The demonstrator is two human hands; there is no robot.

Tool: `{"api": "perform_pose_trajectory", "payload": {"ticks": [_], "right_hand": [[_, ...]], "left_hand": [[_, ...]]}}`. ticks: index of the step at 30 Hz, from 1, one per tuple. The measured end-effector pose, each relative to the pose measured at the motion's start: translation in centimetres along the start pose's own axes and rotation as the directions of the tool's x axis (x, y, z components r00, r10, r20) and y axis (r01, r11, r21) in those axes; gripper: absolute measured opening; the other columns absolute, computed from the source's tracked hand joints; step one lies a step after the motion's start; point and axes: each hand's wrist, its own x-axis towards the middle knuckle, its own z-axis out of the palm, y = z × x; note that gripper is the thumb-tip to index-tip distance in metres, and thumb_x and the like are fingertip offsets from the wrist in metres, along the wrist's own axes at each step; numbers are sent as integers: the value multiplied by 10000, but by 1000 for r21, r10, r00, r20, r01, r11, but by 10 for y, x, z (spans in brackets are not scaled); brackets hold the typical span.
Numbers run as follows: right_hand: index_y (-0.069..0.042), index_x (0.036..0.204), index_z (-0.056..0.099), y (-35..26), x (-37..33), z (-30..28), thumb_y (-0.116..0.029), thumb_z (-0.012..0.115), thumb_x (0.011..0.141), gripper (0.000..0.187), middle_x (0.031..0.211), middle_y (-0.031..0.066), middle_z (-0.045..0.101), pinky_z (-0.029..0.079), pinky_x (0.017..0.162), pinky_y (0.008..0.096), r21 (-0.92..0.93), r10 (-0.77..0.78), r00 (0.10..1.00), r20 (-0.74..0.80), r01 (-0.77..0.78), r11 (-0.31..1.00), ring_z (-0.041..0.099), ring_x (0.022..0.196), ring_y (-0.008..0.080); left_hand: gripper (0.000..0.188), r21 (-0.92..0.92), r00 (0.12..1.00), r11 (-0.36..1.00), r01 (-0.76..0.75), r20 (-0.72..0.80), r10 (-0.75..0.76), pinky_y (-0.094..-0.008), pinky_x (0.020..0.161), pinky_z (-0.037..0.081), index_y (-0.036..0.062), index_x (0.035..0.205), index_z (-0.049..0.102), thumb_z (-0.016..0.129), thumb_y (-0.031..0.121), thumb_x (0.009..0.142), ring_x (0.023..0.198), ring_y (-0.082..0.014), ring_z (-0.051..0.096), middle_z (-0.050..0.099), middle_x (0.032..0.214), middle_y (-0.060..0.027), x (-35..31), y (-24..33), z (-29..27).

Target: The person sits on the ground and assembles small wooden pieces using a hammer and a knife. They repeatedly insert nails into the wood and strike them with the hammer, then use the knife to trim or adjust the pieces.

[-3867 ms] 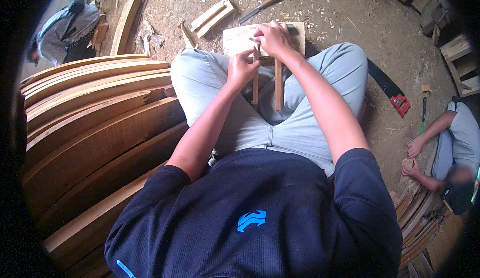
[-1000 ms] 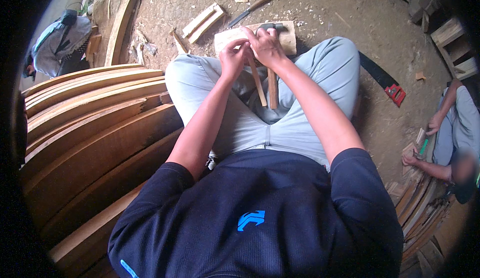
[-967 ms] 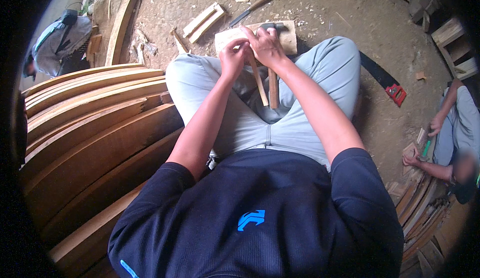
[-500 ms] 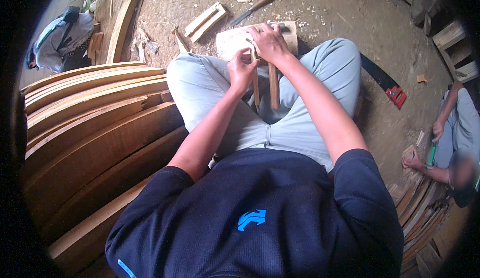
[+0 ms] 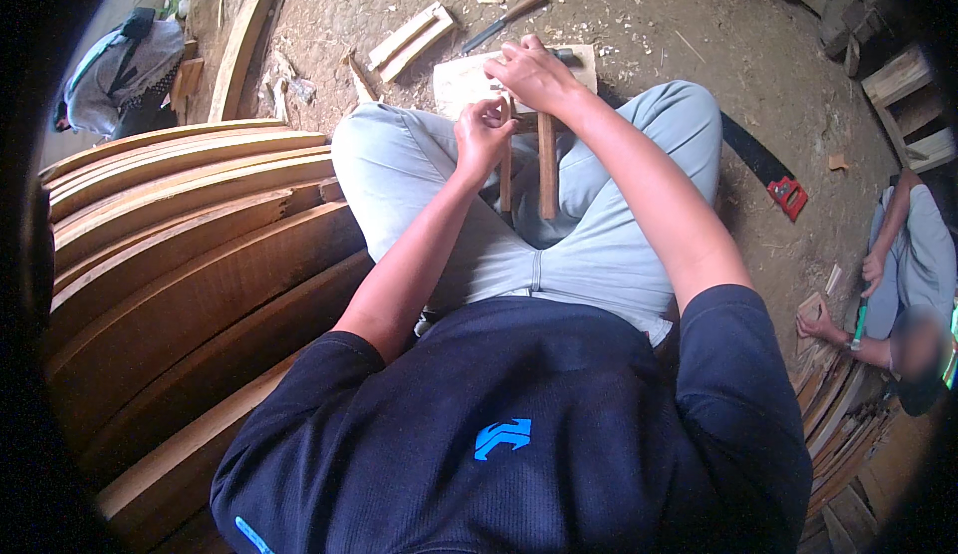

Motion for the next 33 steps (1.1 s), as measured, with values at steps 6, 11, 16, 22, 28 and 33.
{"api": "perform_pose_trajectory", "payload": {"ticks": [6,11,16,22,28,33], "right_hand": [[-141,1108,601,-9,9,-1,-102,647,862,254,890,68,707,431,948,449,-160,17,999,38,-11,987,659,1067,240],[-133,1125,584,-17,12,-4,-133,638,877,254,920,85,713,443,937,447,-205,-8,998,66,22,979,656,1084,239],[-149,1293,562,-9,3,4,-121,631,892,408,965,85,708,417,956,441,-165,84,994,68,-72,984,644,1066,254],[-203,1325,593,-7,-13,-13,-168,650,919,411,1065,17,735,372,994,439,163,352,933,77,-360,919,610,1117,235],[-217,1052,764,-14,-33,-7,-247,721,880,180,1054,-32,728,401,919,440,134,410,911,-43,-402,906,611,1041,220],[-198,932,774,-29,-40,5,-236,731,859,93,908,-45,690,399,839,404,50,328,930,-164,-324,945,605,936,194]], "left_hand": [[338,-183,985,983,19,-165,-49,-355,746,554,-12,1126,625,751,127,845,794,-233,696,700,921,-151,4,16,5],[239,-183,973,973,-140,-206,102,-381,761,550,-16,1094,654,708,67,877,829,-262,707,714,932,-158,20,11,-1],[157,-89,978,992,-87,-197,68,-374,751,552,-6,990,739,731,76,856,807,-275,705,712,911,-168,20,12,2],[129,-97,961,989,-111,-263,82,-348,696,556,-4,934,752,750,71,829,724,-245,693,686,846,-163,22,5,5],[155,-72,960,990,-119,-264,96,-345,704,560,9,941,763,760,114,828,725,-242,701,700,870,-158,22,3,5],[167,-67,975,997,-36,-219,20,-344,742,564,45,955,786,761,159,836,767,-230,713,719,927,-148,20,11,2]]}}
